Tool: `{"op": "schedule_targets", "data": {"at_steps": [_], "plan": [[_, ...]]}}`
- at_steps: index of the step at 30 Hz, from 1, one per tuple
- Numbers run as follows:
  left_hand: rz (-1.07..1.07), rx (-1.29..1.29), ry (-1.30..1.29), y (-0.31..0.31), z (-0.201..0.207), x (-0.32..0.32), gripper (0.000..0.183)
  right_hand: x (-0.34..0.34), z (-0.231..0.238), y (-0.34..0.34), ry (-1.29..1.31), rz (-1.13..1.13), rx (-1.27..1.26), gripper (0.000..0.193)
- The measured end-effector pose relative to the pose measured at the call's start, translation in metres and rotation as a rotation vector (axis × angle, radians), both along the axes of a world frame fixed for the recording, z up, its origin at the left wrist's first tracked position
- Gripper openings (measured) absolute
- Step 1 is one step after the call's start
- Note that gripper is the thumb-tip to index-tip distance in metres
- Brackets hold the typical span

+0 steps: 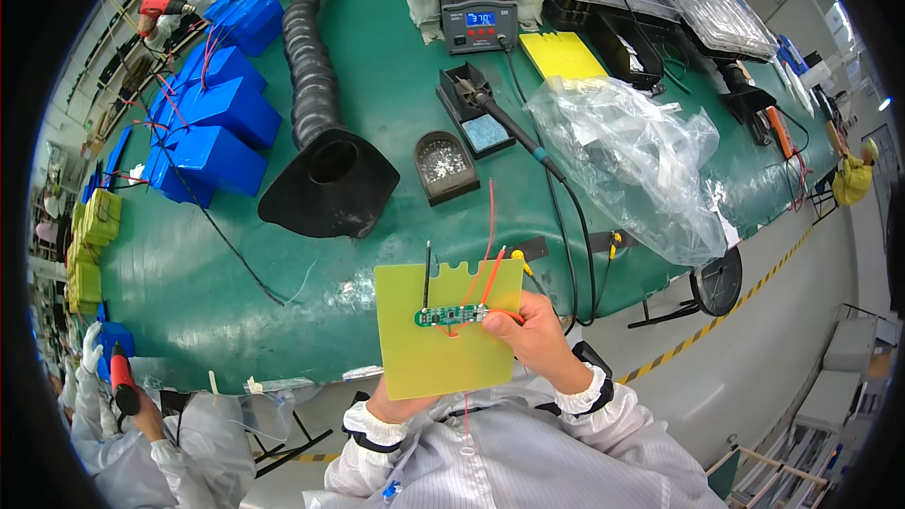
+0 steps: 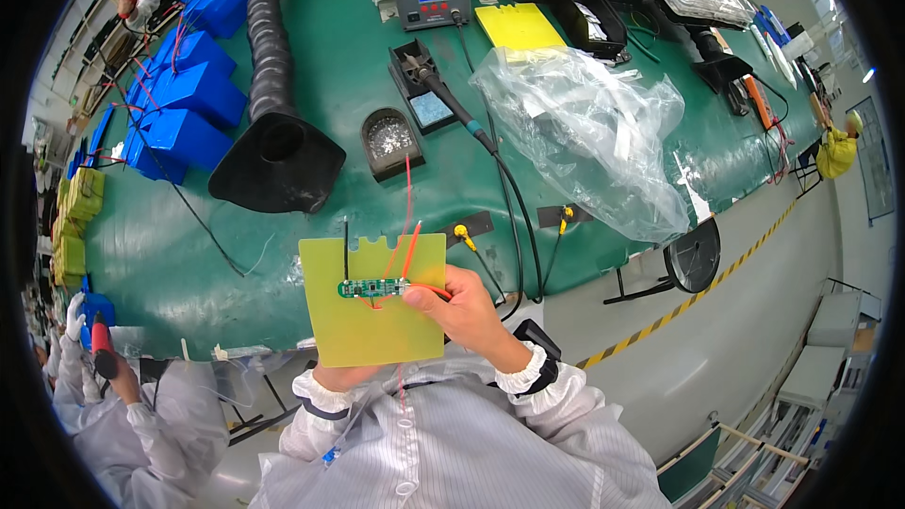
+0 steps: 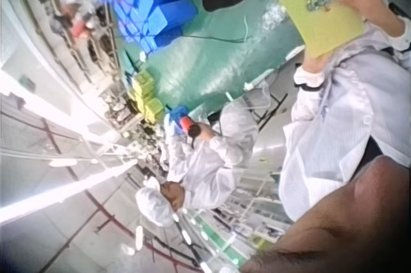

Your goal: Assembling electronic components, connecting wires to a PCB, and handling lithium-ion battery cells in a factory environment.

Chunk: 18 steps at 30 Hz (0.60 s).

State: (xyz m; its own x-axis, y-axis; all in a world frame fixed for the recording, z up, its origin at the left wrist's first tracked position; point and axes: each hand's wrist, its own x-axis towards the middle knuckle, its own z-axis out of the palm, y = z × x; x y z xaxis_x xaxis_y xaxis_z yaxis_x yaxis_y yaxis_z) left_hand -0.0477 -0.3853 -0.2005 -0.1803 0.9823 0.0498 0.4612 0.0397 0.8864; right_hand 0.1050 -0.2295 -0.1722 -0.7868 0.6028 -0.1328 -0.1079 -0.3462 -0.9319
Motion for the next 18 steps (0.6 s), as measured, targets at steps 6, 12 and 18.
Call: {"op": "schedule_targets", "data": {"at_steps": [6,12,18], "plan": [[-0.289,-0.297,-1.769,-0.011,-0.029,-0.012,0.034,0.007,-0.007,0.001,0.017,-0.019,0.083,0.036],[0.277,-0.106,-1.181,-0.017,-0.008,-0.016,0.031,0.01,0.0,0.003,-0.009,-0.029,0.005,0.031],[0.482,-0.017,-1.047,-0.016,-0.021,-0.012,0.031,0.008,-0.009,-0.001,0.016,0.101,0.01,0.03]]}}
